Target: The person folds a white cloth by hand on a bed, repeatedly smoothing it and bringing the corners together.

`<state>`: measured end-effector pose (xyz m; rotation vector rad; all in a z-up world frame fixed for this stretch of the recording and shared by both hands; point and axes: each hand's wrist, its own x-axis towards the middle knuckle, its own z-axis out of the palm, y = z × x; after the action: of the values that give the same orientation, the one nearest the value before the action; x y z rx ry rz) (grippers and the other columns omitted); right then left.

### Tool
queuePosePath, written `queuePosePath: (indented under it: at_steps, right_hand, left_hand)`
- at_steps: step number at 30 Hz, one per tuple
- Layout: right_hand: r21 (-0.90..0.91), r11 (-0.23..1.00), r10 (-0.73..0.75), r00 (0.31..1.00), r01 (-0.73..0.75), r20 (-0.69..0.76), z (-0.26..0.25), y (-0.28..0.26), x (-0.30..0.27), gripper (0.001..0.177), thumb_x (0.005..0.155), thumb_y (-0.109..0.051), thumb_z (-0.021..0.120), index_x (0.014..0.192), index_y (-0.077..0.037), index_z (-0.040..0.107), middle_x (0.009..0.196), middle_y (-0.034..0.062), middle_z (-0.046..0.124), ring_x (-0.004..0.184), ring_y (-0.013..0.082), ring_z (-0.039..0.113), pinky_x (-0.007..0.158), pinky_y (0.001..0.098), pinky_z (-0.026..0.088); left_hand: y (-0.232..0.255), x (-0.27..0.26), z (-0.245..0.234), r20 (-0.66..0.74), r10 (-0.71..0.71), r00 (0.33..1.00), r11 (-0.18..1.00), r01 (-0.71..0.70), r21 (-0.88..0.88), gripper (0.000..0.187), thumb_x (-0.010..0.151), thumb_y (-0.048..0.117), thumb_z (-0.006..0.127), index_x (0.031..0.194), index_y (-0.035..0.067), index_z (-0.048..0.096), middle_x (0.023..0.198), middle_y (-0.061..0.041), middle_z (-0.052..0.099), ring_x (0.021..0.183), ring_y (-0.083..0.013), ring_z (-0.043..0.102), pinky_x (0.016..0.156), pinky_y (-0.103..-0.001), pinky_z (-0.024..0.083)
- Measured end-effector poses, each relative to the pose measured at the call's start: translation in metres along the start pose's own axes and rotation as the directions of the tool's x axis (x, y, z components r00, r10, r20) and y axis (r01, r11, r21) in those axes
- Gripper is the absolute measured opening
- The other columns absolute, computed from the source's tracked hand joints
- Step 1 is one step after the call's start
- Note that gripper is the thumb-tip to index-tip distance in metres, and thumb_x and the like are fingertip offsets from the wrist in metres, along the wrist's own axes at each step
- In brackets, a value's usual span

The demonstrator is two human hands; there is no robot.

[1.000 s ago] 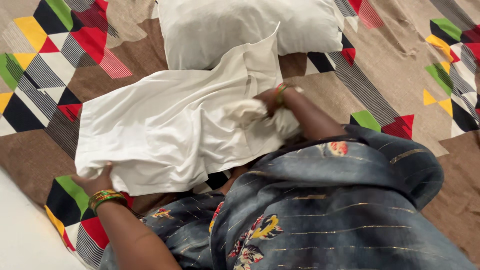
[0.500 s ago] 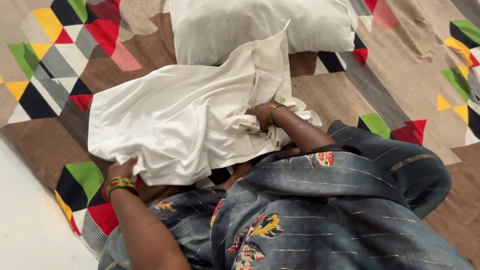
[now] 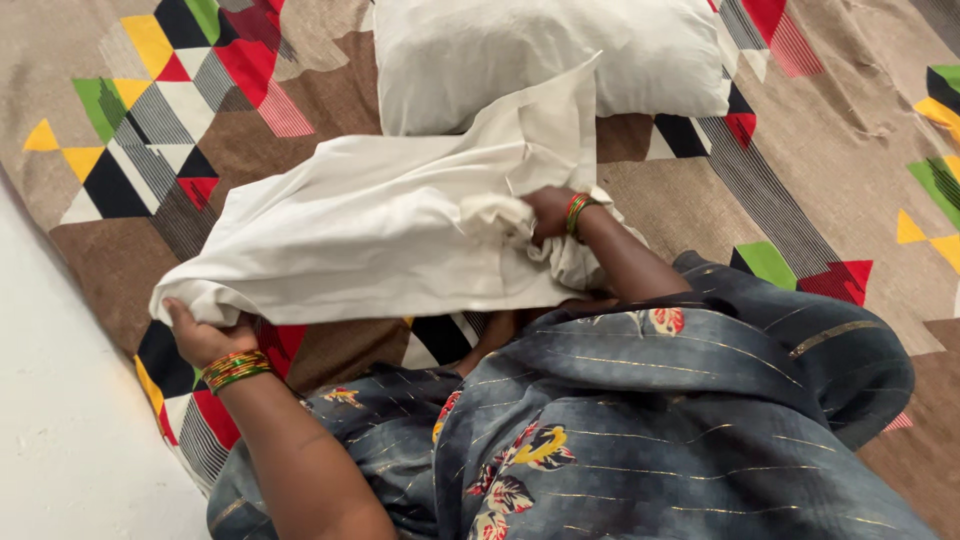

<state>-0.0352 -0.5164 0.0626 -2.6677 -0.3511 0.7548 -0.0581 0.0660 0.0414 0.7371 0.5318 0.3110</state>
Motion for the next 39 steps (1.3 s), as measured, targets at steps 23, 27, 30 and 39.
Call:
queuePosePath:
  at_steps: [23,27,30,39]
  right_hand:
    - [0.426,0.737,-0.226,0.784,0.526,-0.578,-0.128,-0.032,-0.065,0.058,0.076,-0.017,0.087,0.127,0.001,0.063,0.12,0.0126,0.071,0.11,0.0238,0.069,0.094,0.0368,0.058]
    - [0.425,0.759,-0.174,0.782,0.494,-0.599,-0.142,-0.024,-0.074,0.056,0.078,-0.016,0.086,0.126,0.001,0.063,0.119,0.0124,0.071,0.109,0.0235,0.069,0.093,0.0366,0.058]
    - [0.445,0.781,-0.112,0.798,0.439,-0.592,-0.142,-0.009,-0.068,0.054,0.079,-0.015,0.085,0.125,0.001,0.063,0.119,0.0123,0.071,0.108,0.0232,0.069,0.093,0.0364,0.058]
    - [0.446,0.895,0.213,0.872,0.007,-0.441,-0.096,0.056,-0.002,0.048,0.082,-0.014,0.083,0.123,0.001,0.064,0.117,0.0118,0.071,0.107,0.0225,0.069,0.092,0.036,0.058]
  left_hand:
    - [0.137,-0.107,0.044,-0.07,0.411,0.909,0.537,-0.303,-0.788,0.064,0.101,0.049,0.036,0.148,0.006,0.041,0.147,-0.021,0.053,0.129,-0.0402,0.056,0.113,-0.065,0.043]
    - [0.137,-0.092,0.022,0.483,0.779,0.399,0.523,-0.839,-0.149,0.052,0.111,0.049,0.039,0.15,0.016,0.05,0.156,-0.006,0.052,0.146,-0.0239,0.056,0.124,-0.054,0.044]
    - [0.116,-0.066,0.024,0.568,0.619,0.542,0.737,-0.652,-0.181,0.059,0.109,0.053,0.037,0.154,0.017,0.049,0.157,-0.002,0.053,0.148,-0.0169,0.053,0.129,-0.044,0.041]
    - [-0.012,0.036,0.033,0.078,-0.03,0.996,0.999,0.032,-0.024,0.088,0.09,0.056,0.069,0.159,0.022,0.026,0.15,-0.01,0.049,0.138,-0.0243,0.052,0.117,-0.047,0.041]
